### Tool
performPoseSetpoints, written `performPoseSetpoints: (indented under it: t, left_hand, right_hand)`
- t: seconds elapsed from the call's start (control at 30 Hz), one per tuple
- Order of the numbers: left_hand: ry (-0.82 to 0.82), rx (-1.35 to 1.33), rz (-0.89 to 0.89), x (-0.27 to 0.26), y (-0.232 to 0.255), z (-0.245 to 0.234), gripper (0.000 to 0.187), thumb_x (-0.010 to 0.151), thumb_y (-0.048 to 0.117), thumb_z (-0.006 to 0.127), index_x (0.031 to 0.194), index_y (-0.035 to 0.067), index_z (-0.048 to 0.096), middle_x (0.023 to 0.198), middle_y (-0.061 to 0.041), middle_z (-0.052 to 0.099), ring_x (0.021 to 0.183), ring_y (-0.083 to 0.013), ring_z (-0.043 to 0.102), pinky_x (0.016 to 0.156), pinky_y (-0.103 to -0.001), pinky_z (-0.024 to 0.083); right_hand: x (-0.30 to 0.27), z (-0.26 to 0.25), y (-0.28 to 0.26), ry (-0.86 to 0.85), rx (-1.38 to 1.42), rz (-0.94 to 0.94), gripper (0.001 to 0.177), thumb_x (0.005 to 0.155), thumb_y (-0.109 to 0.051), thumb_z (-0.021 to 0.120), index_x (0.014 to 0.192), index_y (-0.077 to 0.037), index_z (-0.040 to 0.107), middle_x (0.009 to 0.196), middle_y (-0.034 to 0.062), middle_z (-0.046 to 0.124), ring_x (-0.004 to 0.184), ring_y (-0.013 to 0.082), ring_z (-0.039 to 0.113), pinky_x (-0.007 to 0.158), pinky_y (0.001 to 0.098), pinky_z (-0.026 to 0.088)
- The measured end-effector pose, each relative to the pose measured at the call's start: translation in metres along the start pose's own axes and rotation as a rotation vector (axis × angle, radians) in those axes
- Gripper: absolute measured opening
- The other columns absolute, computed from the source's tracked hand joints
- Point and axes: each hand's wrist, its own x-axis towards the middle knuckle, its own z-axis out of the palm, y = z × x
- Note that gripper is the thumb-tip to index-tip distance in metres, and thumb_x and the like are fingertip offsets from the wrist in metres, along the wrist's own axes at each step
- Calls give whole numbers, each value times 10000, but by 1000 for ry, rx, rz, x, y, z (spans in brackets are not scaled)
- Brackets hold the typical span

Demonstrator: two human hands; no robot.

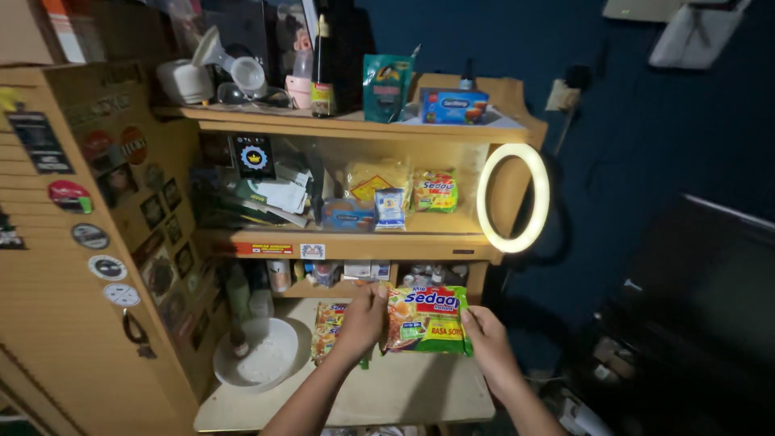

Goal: The person repeatedly takes instant noodle packets, a yellow box, a black packet, and a sauce bottle from a black bag on a table and places them onto a wooden shelf. The person handles each item one at a time, moving back and forth between the bag and the shelf.

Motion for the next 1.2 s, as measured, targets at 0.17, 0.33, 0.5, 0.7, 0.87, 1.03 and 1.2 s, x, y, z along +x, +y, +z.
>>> performPoseSetpoints:
  t: [0.17,0.33,0.5,0.7,0.87,1.03,1.2]
  left_hand:
    - [-24,92,-76,43,-76,13,340,1003,365,557,1066,37,621,883,-178,721,822,-314,707,770,-448,541]
    - [-155,-69,-350,50,-87,13,266,1014,309,541,1032,46,580,706,-134,682,561,-251,661,532,-405,531]
    - [-168,-176,-433,55,-167,47,210,1034,264,516,1013,61,565,647,-69,666,482,-164,613,433,-333,481]
    - [-118,-251,-424,34,-278,89,112,998,173,548,1010,62,558,754,-95,664,600,-160,650,522,-296,536]
    - [-102,-153,-473,28,-285,99,147,979,175,568,945,37,529,836,-83,720,699,-172,723,597,-346,588]
    - [-98,-275,-605,26,-296,108,231,983,188,563,865,-2,506,862,-140,726,726,-275,755,640,-429,632]
    - [3,205,-383,18,-334,124,220,975,241,632,1115,75,663,1041,-237,670,933,-432,690,784,-506,544]
  right_hand:
    - [36,15,48,1,-93,41,315,999,-244,586,1165,10,671,992,71,723,924,138,651,830,294,519]
    - [49,35,91,18,-52,180,319,988,-232,583,1203,-5,649,1060,54,743,998,139,664,890,285,511]
    - [63,37,162,10,-122,190,297,950,-181,642,1204,-32,684,1098,20,641,1024,153,659,866,301,536]
    - [82,33,285,-107,-121,180,320,946,-164,679,1237,-33,655,1026,69,714,948,157,633,823,306,534]
    - [86,36,327,-129,-114,323,404,922,-156,680,1301,-32,614,1029,97,730,921,178,652,824,321,543]
    - [89,37,370,-185,-90,336,444,918,-168,664,1325,-7,586,1095,107,739,960,180,663,851,341,556]
    - [91,37,409,-256,-123,429,502,957,-235,635,1405,-42,518,1178,110,703,1036,183,668,921,342,551]
